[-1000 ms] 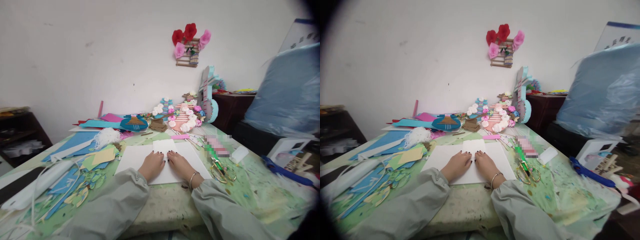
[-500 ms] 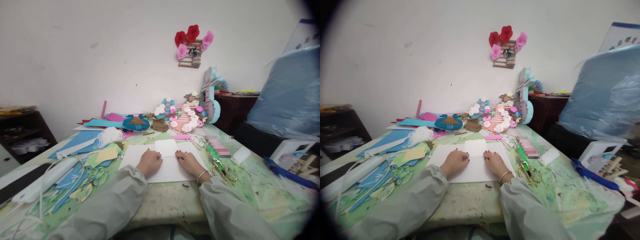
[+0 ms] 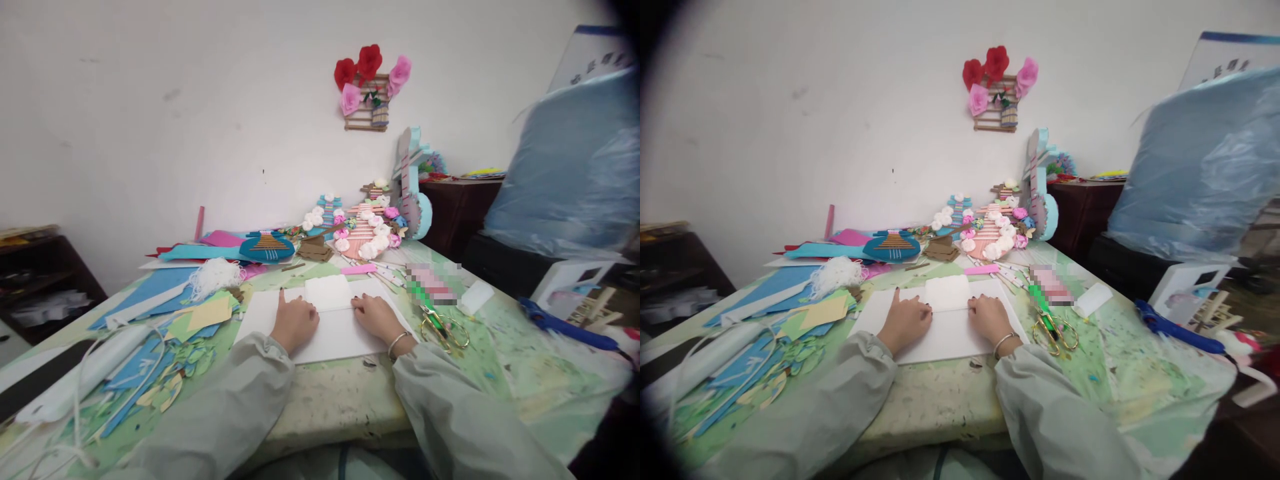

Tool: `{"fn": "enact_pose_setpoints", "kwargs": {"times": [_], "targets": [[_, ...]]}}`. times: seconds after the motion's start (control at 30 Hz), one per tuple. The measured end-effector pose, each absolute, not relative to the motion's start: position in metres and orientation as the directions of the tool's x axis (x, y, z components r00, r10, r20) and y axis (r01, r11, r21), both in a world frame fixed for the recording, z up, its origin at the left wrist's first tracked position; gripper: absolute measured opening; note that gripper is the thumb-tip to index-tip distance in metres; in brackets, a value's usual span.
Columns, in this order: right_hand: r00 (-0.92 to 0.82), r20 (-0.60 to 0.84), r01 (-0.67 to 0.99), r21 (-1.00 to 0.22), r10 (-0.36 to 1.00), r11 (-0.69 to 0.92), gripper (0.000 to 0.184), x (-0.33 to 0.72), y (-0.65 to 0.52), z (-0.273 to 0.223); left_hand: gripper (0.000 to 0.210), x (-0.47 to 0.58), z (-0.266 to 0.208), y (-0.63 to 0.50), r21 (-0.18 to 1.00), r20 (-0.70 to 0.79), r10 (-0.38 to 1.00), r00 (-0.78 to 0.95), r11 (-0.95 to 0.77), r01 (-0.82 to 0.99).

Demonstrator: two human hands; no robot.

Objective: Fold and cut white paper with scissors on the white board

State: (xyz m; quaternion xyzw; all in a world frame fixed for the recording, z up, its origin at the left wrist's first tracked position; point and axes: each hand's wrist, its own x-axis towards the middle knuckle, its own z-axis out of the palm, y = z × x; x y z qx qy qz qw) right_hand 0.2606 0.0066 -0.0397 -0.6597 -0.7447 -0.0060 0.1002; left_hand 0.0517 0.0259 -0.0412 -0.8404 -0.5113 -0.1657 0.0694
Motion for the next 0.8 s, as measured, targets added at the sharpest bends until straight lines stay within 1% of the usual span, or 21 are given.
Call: {"fn": "enact_pose_setpoints", "kwargs": {"times": [0.07,0.2,0.33,0.43,0.53,0.6,0.7,0.8], "targets": [[-0.075,0.156,0.987,-0.129,0.985,0.096,0.029,0.261,0.006,-0.038,0.030,0.054,-0.041,0.024,0.028,0.372,0.830,0.415,-0.457,0.889],[-0.056,0.111,0.981,-0.179,0.992,0.076,0.032,0.260,0.006,-0.037,0.030,0.059,-0.042,0.020,-0.037,0.384,0.814,0.435,-0.458,0.888],[0.056,0.107,0.971,-0.235,0.993,-0.030,0.035,0.258,0.006,-0.038,0.032,0.064,-0.045,0.017,-0.112,0.394,0.786,0.476,-0.473,0.874],[0.111,0.119,0.964,-0.254,0.987,-0.078,0.038,0.259,0.005,-0.038,0.032,0.065,-0.045,0.015,-0.119,0.386,0.786,0.483,-0.477,0.871],[0.113,0.128,0.966,-0.245,0.985,-0.079,0.035,0.263,0.004,-0.039,0.032,0.062,-0.045,0.018,-0.089,0.369,0.787,0.495,-0.500,0.861],[0.077,0.140,0.973,-0.227,0.987,-0.044,0.032,0.267,0.004,-0.039,0.033,0.056,-0.047,0.025,-0.042,0.367,0.787,0.496,-0.519,0.854],[0.020,0.172,0.983,-0.184,0.985,0.013,0.030,0.271,0.007,-0.042,0.033,0.045,-0.052,0.041,0.093,0.389,0.814,0.431,-0.500,0.861],[-0.014,0.292,0.984,-0.167,0.956,0.066,0.029,0.272,0.011,-0.046,0.029,0.038,-0.057,0.054,0.186,0.365,0.838,0.405,-0.492,0.851]]}}
